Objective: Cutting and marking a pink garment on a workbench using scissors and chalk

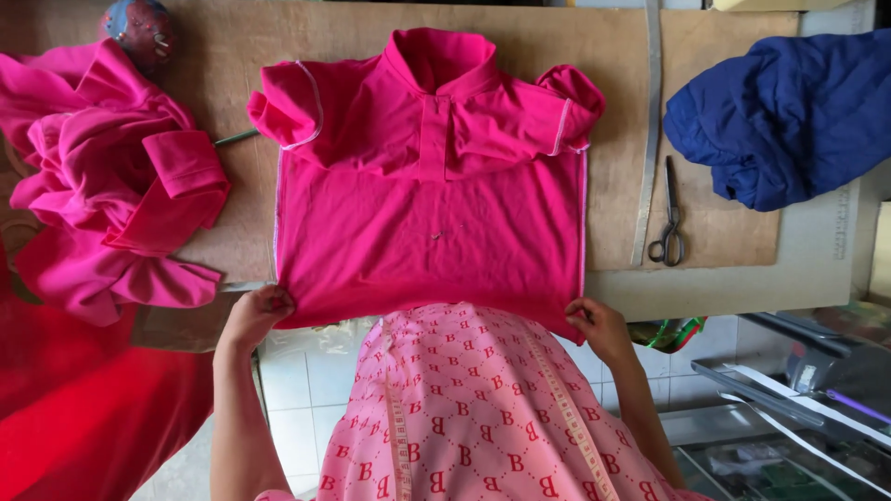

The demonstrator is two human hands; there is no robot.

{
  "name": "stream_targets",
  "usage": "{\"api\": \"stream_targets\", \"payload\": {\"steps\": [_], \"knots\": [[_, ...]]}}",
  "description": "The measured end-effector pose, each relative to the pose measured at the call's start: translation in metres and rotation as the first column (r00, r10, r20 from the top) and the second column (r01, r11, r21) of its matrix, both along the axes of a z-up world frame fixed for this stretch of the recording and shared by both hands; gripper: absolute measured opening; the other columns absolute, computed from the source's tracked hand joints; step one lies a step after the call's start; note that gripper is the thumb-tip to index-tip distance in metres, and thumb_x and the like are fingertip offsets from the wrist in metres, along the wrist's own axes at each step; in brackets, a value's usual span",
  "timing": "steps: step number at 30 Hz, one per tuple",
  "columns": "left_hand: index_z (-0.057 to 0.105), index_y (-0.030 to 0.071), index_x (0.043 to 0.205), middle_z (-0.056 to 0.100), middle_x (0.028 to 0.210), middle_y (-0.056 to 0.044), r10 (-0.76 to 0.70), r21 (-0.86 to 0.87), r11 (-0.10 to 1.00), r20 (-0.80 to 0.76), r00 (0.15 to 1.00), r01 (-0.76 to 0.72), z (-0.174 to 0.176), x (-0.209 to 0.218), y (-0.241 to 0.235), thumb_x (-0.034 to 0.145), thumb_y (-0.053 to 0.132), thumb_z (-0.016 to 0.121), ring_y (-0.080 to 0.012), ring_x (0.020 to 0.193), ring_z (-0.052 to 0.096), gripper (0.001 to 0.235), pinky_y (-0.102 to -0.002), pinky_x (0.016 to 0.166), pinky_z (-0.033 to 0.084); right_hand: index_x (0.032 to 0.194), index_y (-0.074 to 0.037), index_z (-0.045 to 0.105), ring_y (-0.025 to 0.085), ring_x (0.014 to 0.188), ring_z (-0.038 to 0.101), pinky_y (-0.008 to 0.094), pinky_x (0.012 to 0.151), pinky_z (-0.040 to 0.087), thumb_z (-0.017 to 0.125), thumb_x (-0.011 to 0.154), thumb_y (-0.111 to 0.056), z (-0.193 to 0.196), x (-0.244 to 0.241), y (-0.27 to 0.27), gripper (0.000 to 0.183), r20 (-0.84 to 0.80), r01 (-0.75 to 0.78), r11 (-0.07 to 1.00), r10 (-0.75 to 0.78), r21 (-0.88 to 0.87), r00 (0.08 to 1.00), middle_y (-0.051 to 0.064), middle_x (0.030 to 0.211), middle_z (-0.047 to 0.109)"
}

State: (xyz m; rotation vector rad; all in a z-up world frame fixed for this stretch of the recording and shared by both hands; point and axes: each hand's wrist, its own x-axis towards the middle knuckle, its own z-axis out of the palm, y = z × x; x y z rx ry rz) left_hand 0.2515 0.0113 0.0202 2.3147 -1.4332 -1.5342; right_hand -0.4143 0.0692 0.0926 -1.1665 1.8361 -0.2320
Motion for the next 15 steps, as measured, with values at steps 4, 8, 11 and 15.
{"api": "stream_targets", "payload": {"steps": [4, 8, 11, 15], "knots": [[0.075, -0.001, 0.101, 0.072, 0.082, -0.010, 0.179, 0.061, 0.984, -0.409, 0.895, -0.169, 0.074, -0.002, 0.003, 0.076, -0.003, 0.082, -0.0206, 0.078, 0.066, 0.026, -0.036, 0.078, 0.055, 0.104, -0.010, 0.079, 0.019, 0.073, 0.066, 0.035, 0.070, 0.058, 0.085, 0.084, -0.012, 0.022, -0.006, 0.006, 0.021, 0.185, 0.124, 0.992, -0.125, 0.016, 0.975, 0.010, 0.084, 0.073], [0.077, -0.005, 0.098, 0.074, 0.078, -0.012, 0.226, 0.159, 0.972, -0.433, 0.873, -0.173, 0.042, 0.017, 0.030, 0.075, -0.005, 0.084, -0.0208, 0.072, 0.066, 0.024, -0.032, 0.072, 0.053, 0.095, -0.007, 0.079, 0.021, 0.056, 0.067, 0.030, 0.055, 0.055, 0.084, 0.080, -0.005, -0.017, -0.009, 0.030, 0.016, 0.253, 0.158, 0.980, -0.184, 0.119, 0.950, 0.010, 0.076, 0.071], [0.080, 0.010, 0.104, 0.077, 0.091, -0.013, -0.050, 0.236, 0.968, -0.142, 0.989, 0.082, 0.000, -0.002, 0.039, 0.075, 0.014, 0.086, -0.0298, 0.089, 0.070, 0.030, -0.039, 0.082, 0.056, 0.098, -0.018, 0.080, 0.025, 0.067, 0.076, 0.033, 0.064, 0.059, 0.082, 0.081, -0.017, -0.041, -0.001, 0.034, 0.017, 0.059, 0.006, 0.984, -0.016, 0.178, 0.998, 0.010, 0.083, 0.076], [0.082, 0.038, 0.105, 0.080, 0.103, -0.002, -0.593, 0.484, 0.757, 0.229, 0.772, 0.439, -0.032, -0.033, 0.016, 0.072, 0.051, 0.082, -0.0251, 0.099, 0.077, 0.036, -0.039, 0.086, 0.062, 0.112, -0.022, 0.078, 0.020, 0.067, 0.076, 0.027, 0.063, 0.065, 0.071, 0.087, -0.012, 0.000, 0.025, 0.003, 0.028, 0.011, -0.139, 0.905, 0.147, 0.402, 0.989, 0.007, 0.081, 0.079]]}}
